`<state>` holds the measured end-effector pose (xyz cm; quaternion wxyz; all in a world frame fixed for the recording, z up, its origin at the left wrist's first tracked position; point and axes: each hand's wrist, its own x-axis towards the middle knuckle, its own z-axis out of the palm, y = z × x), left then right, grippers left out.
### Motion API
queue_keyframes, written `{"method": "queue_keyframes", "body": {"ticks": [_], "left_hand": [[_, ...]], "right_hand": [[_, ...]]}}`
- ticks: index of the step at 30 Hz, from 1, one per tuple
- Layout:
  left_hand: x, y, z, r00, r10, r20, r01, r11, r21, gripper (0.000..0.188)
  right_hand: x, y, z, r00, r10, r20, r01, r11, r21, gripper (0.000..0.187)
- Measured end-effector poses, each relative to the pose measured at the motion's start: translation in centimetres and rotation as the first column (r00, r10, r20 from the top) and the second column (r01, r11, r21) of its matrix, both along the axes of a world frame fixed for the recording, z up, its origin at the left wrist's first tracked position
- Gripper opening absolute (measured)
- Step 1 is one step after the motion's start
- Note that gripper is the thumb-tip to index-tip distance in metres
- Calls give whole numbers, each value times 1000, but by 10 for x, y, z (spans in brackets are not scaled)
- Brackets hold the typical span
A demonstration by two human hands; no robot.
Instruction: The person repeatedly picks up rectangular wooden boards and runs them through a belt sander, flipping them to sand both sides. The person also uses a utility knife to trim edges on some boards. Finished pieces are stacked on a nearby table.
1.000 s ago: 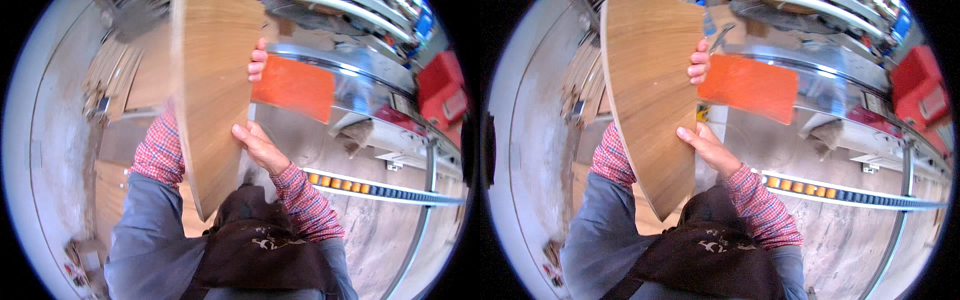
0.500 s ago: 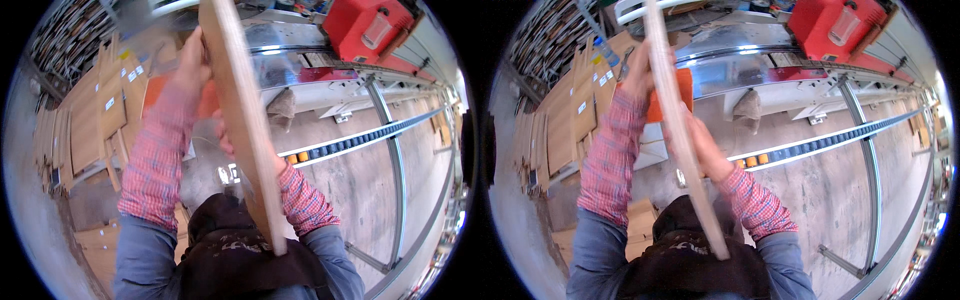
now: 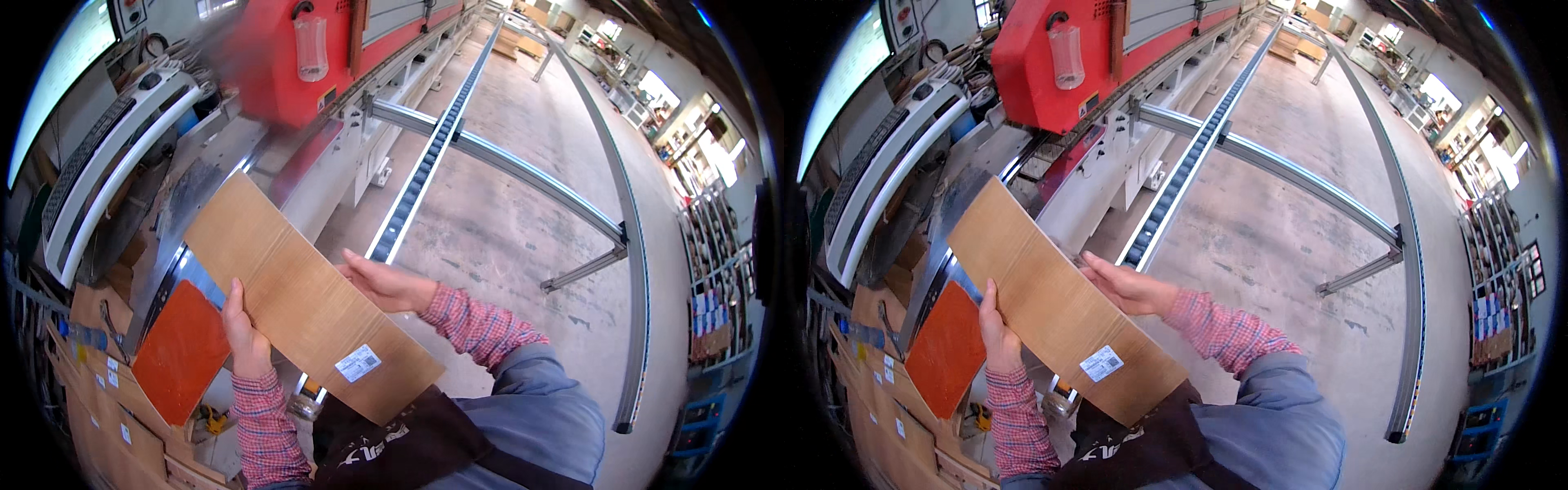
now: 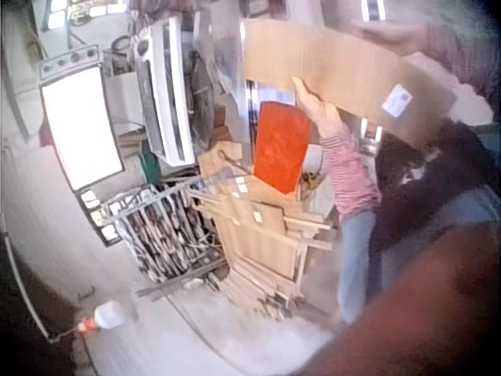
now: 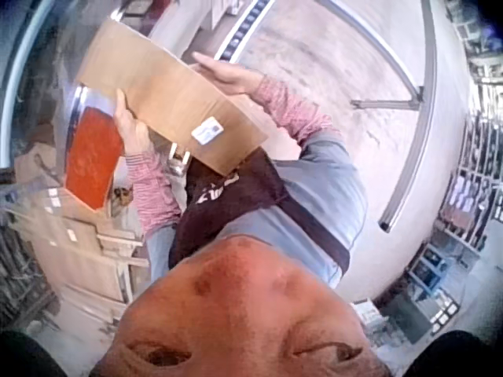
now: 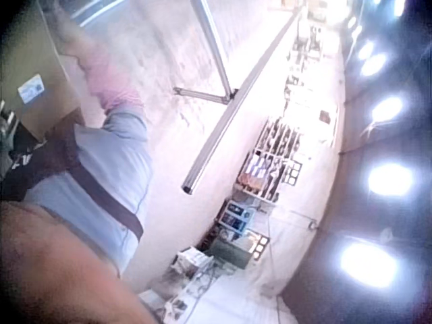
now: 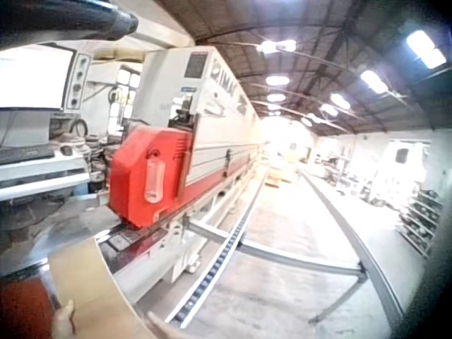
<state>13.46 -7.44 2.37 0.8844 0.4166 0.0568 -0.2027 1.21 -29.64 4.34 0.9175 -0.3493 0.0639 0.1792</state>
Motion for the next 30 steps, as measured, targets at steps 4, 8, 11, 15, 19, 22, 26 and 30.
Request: {"method": "queue_keyframes", "body": {"ticks": [4,8,11,15,19,22,26,30], "left_hand": [[35,-8,-23,993,-94,-67,91,994,-54,43],[4,15,-35,984,157,83,-168,974,151,25],[-50,21,26,955,114,273,-239,842,483,32],[-137,103,7,832,453,321,-549,588,594,33],[-110,127,-42,647,762,39,-676,549,492,41],[-70,132,-50,666,731,-147,-655,668,353,45],[-31,138,-73,700,683,-210,-651,730,205,48],[-43,132,-77,670,741,-36,-733,668,127,44]], "right_hand": [[43,-8,2,988,92,122,-4,813,-582,54],[69,-9,-14,984,123,-130,-173,839,-516,39],[77,-48,-1,993,33,-112,-85,863,-497,35],[63,-92,-18,985,33,-168,-132,773,-621,40],[124,-113,-42,978,126,-168,-203,781,-590,39],[141,-127,-54,970,142,-200,-238,734,-635,40],[147,-125,-63,979,101,-177,-195,710,-677,47],[143,-121,-36,944,210,-254,-329,645,-690,51]]}}
